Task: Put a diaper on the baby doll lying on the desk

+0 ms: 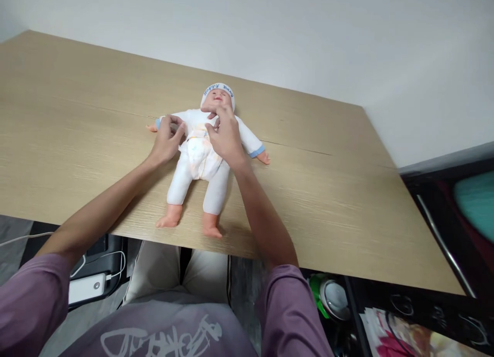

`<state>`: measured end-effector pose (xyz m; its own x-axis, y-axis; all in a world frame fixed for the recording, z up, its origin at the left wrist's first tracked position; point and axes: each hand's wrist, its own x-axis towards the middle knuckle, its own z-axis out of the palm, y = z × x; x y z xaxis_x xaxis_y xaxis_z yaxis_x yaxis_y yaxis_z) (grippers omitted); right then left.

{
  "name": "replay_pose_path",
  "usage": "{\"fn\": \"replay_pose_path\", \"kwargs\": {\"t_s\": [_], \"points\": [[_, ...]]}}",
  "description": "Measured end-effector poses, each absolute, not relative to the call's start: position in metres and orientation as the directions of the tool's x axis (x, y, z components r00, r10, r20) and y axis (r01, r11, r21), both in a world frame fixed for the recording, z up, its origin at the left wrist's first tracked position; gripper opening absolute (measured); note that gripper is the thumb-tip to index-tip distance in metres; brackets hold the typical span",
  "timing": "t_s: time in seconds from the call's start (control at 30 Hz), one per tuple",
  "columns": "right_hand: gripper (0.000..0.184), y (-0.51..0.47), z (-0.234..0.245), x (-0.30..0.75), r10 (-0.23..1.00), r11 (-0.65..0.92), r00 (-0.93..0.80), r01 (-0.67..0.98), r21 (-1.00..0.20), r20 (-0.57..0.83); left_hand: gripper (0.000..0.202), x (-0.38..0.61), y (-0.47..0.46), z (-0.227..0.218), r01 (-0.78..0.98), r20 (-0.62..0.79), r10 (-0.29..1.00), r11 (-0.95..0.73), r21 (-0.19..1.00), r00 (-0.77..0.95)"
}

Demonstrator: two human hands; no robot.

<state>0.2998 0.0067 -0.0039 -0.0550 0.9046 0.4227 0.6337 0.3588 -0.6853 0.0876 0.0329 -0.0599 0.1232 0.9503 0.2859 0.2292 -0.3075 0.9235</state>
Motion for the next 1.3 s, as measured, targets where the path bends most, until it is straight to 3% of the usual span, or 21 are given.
{"fn": "replay_pose_path", "kwargs": {"t_s": [0.1,0.2,0.27,0.33,0.43,0.63,0.8,0.9,1.07,1.3], "points": [[0.026,-0.044,0.008,0.293,0.865,0.416,-0.039,0.612,-0.673,0.5,0.04,0.085,-0.018,-0.032,0.367,0.389,0.919,-0.385,0.847,0.066],[0.016,-0.106,0.007,0.29,0.87,0.463,-0.119,0.533,-0.708,0.479,0.042,0.073,-0.068,-0.015,0.406,0.343,0.866,-0.479,0.778,0.365],[0.016,-0.142,-0.004,0.291,0.891,0.451,-0.208,0.488,-0.747,0.403,0.041,0.063,-0.088,-0.017,0.428,0.261,0.76,-0.575,0.698,0.596],[0.016,-0.164,-0.021,0.298,0.895,0.443,-0.292,0.486,-0.753,0.338,0.039,0.054,-0.096,-0.025,0.454,0.192,0.68,-0.646,0.614,0.708],[0.016,-0.171,-0.045,0.312,0.91,0.415,-0.258,0.586,-0.696,0.324,0.038,0.048,-0.093,-0.039,0.515,0.209,0.73,-0.627,0.584,0.651],[0.026,-0.144,-0.063,0.317,0.949,0.238,-0.058,0.776,-0.584,0.309,0.047,0.065,-0.078,-0.046,0.57,0.186,0.897,-0.403,0.716,0.401],[0.019,-0.13,-0.064,0.295,0.952,0.188,-0.03,0.845,-0.501,0.306,0.037,0.076,-0.063,-0.054,0.615,0.252,0.871,-0.48,0.625,0.422],[0.018,-0.12,-0.065,0.289,0.932,0.215,-0.029,0.848,-0.485,0.362,0.034,0.076,-0.052,-0.058,0.591,0.341,0.832,-0.552,0.588,0.438],[0.017,-0.107,-0.067,0.291,0.901,0.278,-0.055,0.834,-0.477,0.43,0.033,0.073,-0.04,-0.055,0.443,0.408,0.766,-0.628,0.64,0.497],[0.017,-0.102,-0.073,0.295,0.931,0.241,-0.021,0.786,-0.569,0.365,0.031,0.071,-0.038,-0.061,0.469,0.295,0.839,-0.509,0.722,0.456]]}}
